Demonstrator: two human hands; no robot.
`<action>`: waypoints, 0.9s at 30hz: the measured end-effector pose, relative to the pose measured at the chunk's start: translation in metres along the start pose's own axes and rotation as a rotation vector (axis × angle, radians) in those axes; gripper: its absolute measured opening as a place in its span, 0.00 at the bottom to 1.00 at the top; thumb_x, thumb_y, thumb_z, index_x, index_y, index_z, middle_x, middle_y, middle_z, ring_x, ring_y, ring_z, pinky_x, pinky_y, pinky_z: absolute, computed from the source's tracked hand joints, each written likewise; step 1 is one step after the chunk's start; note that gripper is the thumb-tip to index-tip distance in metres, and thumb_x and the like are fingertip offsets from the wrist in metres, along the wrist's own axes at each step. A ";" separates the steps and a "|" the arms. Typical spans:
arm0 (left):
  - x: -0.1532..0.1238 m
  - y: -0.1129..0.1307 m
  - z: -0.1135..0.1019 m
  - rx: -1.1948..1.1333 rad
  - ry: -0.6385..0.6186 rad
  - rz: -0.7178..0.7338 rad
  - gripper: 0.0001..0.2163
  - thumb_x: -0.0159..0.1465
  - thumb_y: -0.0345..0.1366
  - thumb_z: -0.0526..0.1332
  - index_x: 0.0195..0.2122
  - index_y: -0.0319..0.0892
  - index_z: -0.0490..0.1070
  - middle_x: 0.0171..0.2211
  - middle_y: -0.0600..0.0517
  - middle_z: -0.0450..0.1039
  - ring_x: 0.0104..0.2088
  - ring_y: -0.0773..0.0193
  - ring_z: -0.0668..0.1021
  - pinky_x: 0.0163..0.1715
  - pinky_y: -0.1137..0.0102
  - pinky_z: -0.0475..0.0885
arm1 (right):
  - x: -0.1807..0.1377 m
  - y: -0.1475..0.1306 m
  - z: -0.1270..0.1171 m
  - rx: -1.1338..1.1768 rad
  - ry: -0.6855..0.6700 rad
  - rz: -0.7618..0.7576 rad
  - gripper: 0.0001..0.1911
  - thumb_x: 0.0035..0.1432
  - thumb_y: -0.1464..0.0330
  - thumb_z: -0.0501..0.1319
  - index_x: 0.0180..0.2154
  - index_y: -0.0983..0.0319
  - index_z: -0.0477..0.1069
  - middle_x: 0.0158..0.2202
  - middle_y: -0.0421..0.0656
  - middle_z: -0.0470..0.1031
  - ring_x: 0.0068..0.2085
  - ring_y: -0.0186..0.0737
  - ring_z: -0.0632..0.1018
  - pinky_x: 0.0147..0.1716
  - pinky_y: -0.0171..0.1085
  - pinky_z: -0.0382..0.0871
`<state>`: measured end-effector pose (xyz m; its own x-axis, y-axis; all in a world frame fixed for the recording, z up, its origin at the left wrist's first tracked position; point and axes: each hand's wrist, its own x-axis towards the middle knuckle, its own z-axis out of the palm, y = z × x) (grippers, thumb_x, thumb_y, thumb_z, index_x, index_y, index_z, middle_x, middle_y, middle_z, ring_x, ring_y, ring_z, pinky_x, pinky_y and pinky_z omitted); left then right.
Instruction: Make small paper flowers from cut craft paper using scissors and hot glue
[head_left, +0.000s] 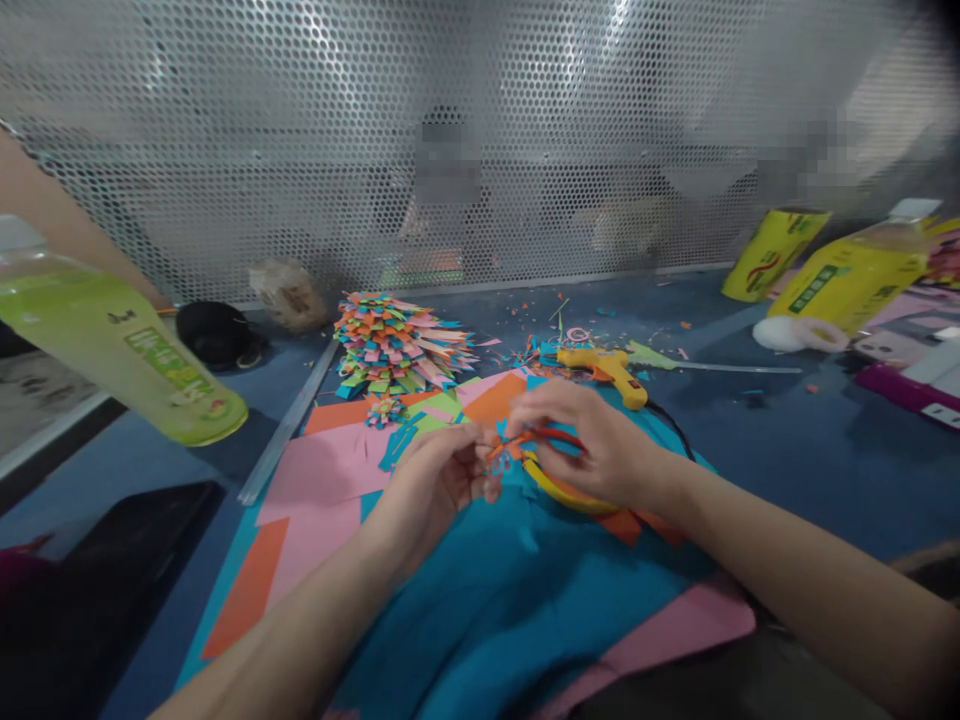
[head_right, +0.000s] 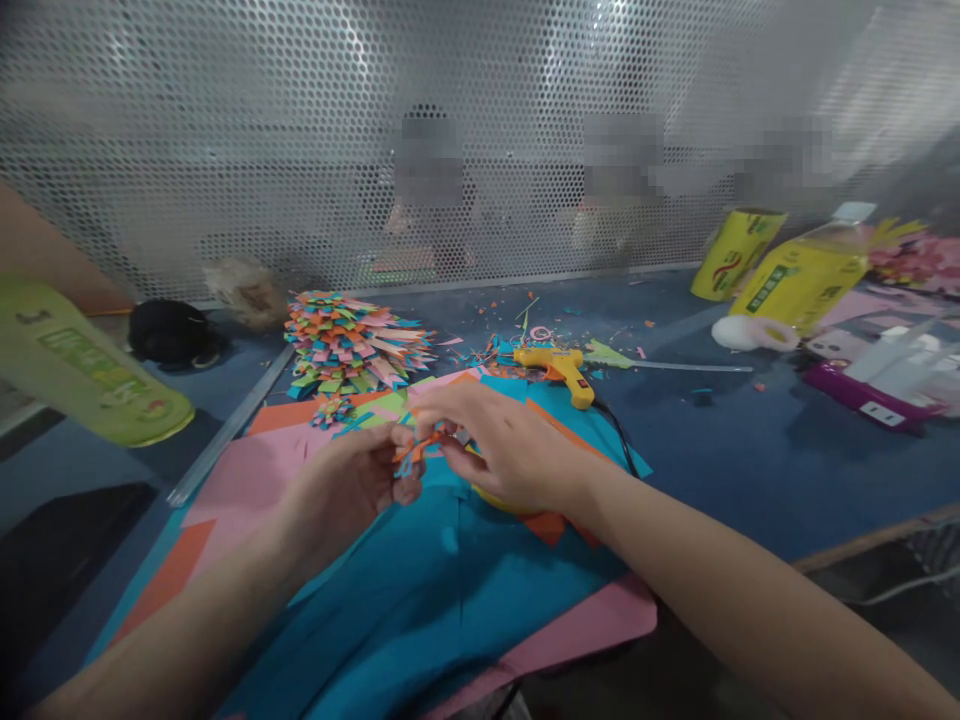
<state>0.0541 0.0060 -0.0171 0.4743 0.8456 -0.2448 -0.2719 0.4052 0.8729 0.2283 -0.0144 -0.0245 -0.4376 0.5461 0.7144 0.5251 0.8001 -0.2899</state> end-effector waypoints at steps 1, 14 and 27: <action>0.001 0.000 -0.001 0.025 0.002 0.000 0.08 0.50 0.38 0.61 0.22 0.37 0.70 0.18 0.53 0.68 0.19 0.69 0.70 0.20 0.74 0.65 | 0.001 0.000 0.002 0.116 0.025 0.104 0.16 0.54 0.77 0.53 0.45 0.59 0.58 0.36 0.41 0.72 0.37 0.33 0.73 0.36 0.35 0.69; 0.002 0.003 0.000 0.449 0.193 0.360 0.15 0.46 0.39 0.68 0.29 0.39 0.63 0.21 0.59 0.65 0.21 0.73 0.69 0.20 0.77 0.64 | 0.004 0.007 0.013 0.892 -0.042 0.833 0.19 0.46 0.73 0.62 0.39 0.62 0.58 0.24 0.35 0.71 0.24 0.29 0.71 0.23 0.29 0.62; 0.011 0.000 -0.007 0.336 0.137 0.302 0.20 0.43 0.29 0.68 0.37 0.37 0.63 0.24 0.57 0.72 0.23 0.72 0.74 0.19 0.78 0.69 | 0.002 0.009 0.016 0.792 -0.031 0.800 0.20 0.47 0.73 0.63 0.41 0.62 0.58 0.29 0.40 0.73 0.31 0.33 0.74 0.29 0.32 0.65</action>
<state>0.0532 0.0174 -0.0226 0.2942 0.9557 0.0074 -0.0840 0.0182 0.9963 0.2207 -0.0027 -0.0360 -0.2067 0.9699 0.1286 0.0566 0.1431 -0.9881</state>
